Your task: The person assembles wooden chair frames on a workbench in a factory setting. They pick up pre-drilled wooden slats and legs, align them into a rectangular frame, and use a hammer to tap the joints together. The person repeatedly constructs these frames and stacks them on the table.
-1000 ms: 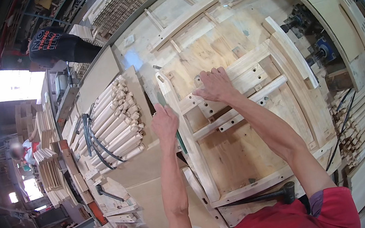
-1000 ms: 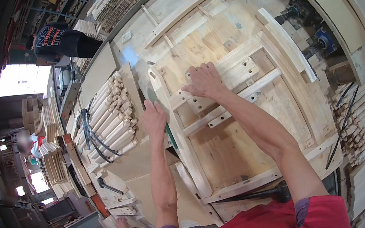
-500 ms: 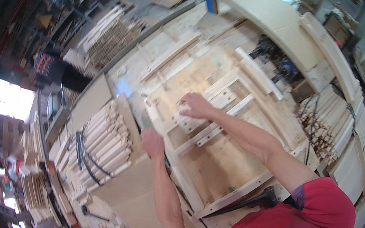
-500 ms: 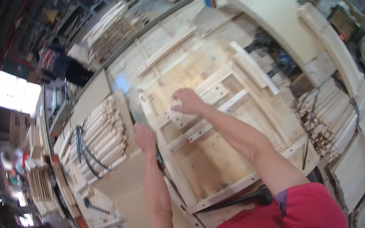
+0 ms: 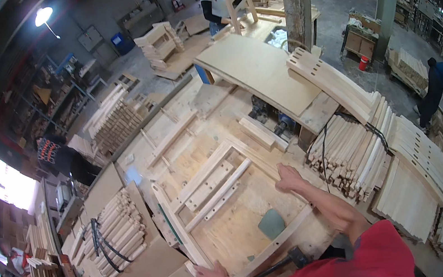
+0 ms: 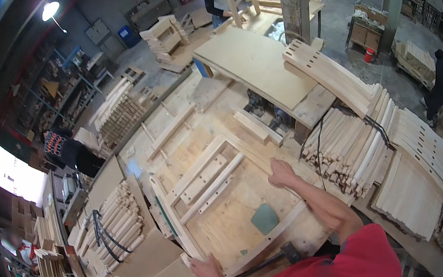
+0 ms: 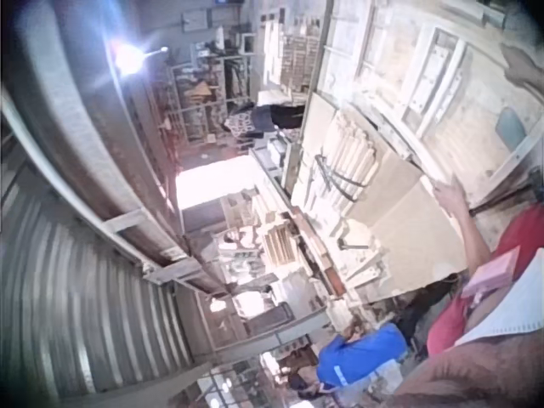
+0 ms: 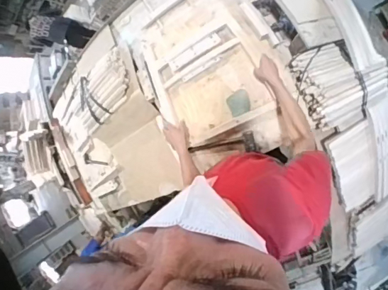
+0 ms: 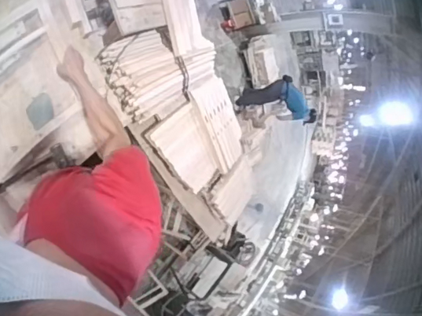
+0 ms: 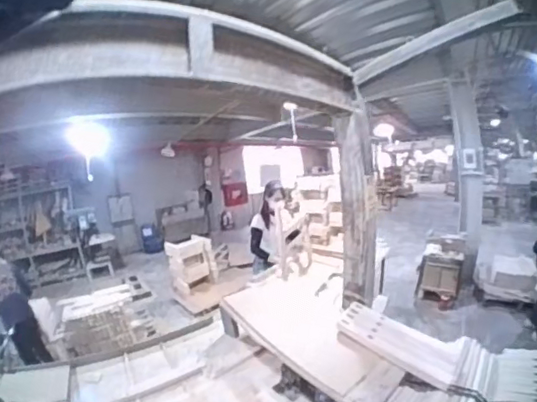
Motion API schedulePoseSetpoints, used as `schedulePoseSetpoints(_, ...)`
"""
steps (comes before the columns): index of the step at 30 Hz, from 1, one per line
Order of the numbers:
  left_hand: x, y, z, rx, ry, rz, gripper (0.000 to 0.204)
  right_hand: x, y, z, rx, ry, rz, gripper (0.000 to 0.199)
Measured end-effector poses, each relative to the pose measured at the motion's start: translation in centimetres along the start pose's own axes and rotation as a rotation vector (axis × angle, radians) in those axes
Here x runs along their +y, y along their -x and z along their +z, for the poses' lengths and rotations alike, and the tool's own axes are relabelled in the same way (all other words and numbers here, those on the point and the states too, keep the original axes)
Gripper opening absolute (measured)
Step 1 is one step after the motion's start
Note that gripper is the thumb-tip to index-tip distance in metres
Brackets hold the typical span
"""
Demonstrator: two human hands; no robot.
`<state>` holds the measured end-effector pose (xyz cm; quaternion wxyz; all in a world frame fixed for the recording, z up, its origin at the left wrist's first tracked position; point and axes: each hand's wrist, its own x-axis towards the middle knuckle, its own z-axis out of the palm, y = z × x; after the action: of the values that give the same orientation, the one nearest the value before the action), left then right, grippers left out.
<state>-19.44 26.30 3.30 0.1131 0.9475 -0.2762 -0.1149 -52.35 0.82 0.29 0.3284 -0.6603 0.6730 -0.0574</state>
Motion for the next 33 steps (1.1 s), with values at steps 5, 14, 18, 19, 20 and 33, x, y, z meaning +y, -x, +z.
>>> schedulePoseSetpoints(5, -1.2, 0.8, 2.1, 0.103, 0.239, 0.091, 0.073, 0.1, 0.4, -5.9, -0.235, -0.637, -0.114, 0.065)
schedulePoseSetpoints(14, 13.8, -11.2, -9.3, 0.533, 0.169, 0.608, 0.065, -2.1, -2.1, -17.6, -0.225, -1.294, -0.218, 0.03)
schedulePoseSetpoints(18, 23.2, -12.8, -14.6, 0.697, 0.409, 0.804, 0.059, -6.2, -11.7, -20.9, -0.011, -1.456, -0.127, 0.016)
schedulePoseSetpoints(19, 24.6, -12.1, -14.3, 0.64, 0.469, 0.815, 0.058, -6.7, -14.9, -22.3, 0.062, -1.476, -0.116, 0.014)
schedulePoseSetpoints(20, 25.6, -11.3, -14.3, 0.587, 0.528, 0.825, 0.058, -6.8, -18.1, -23.9, 0.102, -1.54, -0.1, 0.013)
schedulePoseSetpoints(33, 1.7, 3.8, -5.7, 0.08, 0.179, 0.219, 0.065, -7.7, -35.2, -22.8, 0.483, -1.432, 0.165, 0.073)
